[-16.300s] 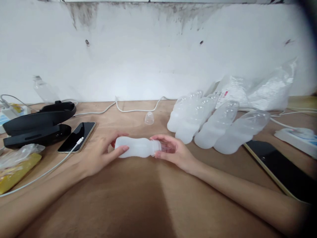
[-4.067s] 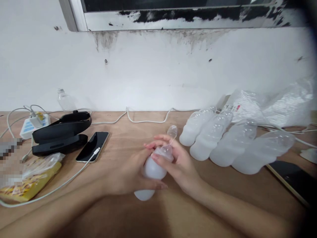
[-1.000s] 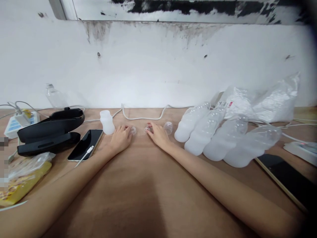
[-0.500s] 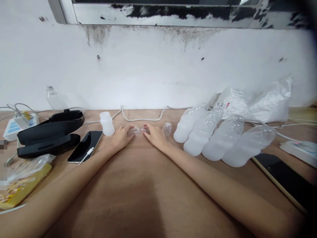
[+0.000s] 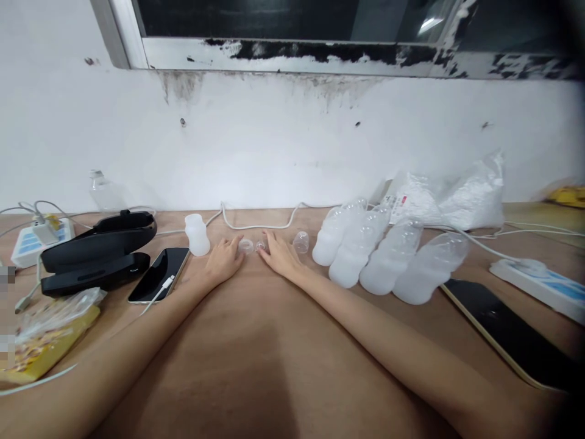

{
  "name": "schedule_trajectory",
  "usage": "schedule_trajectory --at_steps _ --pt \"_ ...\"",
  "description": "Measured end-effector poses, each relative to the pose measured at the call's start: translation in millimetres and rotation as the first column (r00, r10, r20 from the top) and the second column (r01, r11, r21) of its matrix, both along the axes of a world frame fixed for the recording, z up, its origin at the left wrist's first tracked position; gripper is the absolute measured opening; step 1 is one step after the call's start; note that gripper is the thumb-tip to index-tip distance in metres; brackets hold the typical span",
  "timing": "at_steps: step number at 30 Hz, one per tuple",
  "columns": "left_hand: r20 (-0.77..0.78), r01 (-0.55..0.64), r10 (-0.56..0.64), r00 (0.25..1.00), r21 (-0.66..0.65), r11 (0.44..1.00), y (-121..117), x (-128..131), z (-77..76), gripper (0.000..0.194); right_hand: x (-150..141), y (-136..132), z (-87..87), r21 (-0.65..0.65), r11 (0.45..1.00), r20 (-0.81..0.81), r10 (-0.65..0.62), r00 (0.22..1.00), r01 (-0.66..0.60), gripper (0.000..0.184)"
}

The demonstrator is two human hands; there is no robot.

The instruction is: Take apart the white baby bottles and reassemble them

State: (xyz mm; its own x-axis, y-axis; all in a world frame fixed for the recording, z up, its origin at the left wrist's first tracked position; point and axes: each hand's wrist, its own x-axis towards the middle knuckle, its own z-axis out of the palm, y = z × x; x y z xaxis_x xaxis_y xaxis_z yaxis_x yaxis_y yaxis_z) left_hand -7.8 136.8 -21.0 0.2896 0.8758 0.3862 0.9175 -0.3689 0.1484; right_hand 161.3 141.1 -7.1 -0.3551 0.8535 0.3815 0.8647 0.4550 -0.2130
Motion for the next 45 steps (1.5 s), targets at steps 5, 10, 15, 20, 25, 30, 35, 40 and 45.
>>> schedule_trajectory --at_steps 5,10,15,20,25,30,35,40,45 --pt "0.011 0.013 -0.013 1.000 0.066 0.998 -7 2 0.6 0.032 31 -51 57.5 0.191 0.981 0.004 0.042 0.999 -0.042 0.034" --pt "0.051 0.056 -0.064 0.997 0.150 0.987 -5 3 -2.4 0.036 97 -87 86.3 0.523 0.830 0.126 -0.300 0.945 0.194 0.039" --pt "0.102 0.121 -0.152 0.983 0.257 0.959 -15 6 5.1 0.034 126 -86 73.6 0.384 0.900 0.204 -0.302 0.931 0.207 0.034" --pt "0.159 0.312 -0.373 0.914 0.312 0.897 -78 31 37.1 0.050 101 -113 84.2 0.319 0.946 -0.046 -0.040 0.998 0.053 0.026" --pt "0.200 0.358 -0.325 0.924 -0.158 0.920 -128 51 52.7 0.062 64 -127 76.1 -0.052 0.979 -0.304 0.171 0.937 -0.196 0.020" --pt "-0.132 0.264 -0.320 0.938 -0.326 0.908 -142 41 59.3 0.032 51 -115 59.9 -0.520 0.813 -0.210 0.175 0.962 -0.261 0.033" --pt "-0.086 0.395 -0.451 0.888 -0.356 0.847 -158 29 66.2 0.025 48 -125 51.8 -0.631 0.665 -0.408 0.152 0.900 -0.398 0.034" --pt "-0.034 0.429 -0.479 0.877 -0.391 0.814 -159 25 63.1 0.035 48 -134 45.1 -0.622 0.641 -0.528 0.080 0.845 -0.449 0.031" --pt "-0.015 0.430 -0.480 0.877 -0.420 0.799 -154 26 67.8 0.040 51 -135 41.9 -0.594 0.643 -0.582 0.070 0.810 -0.483 0.028"
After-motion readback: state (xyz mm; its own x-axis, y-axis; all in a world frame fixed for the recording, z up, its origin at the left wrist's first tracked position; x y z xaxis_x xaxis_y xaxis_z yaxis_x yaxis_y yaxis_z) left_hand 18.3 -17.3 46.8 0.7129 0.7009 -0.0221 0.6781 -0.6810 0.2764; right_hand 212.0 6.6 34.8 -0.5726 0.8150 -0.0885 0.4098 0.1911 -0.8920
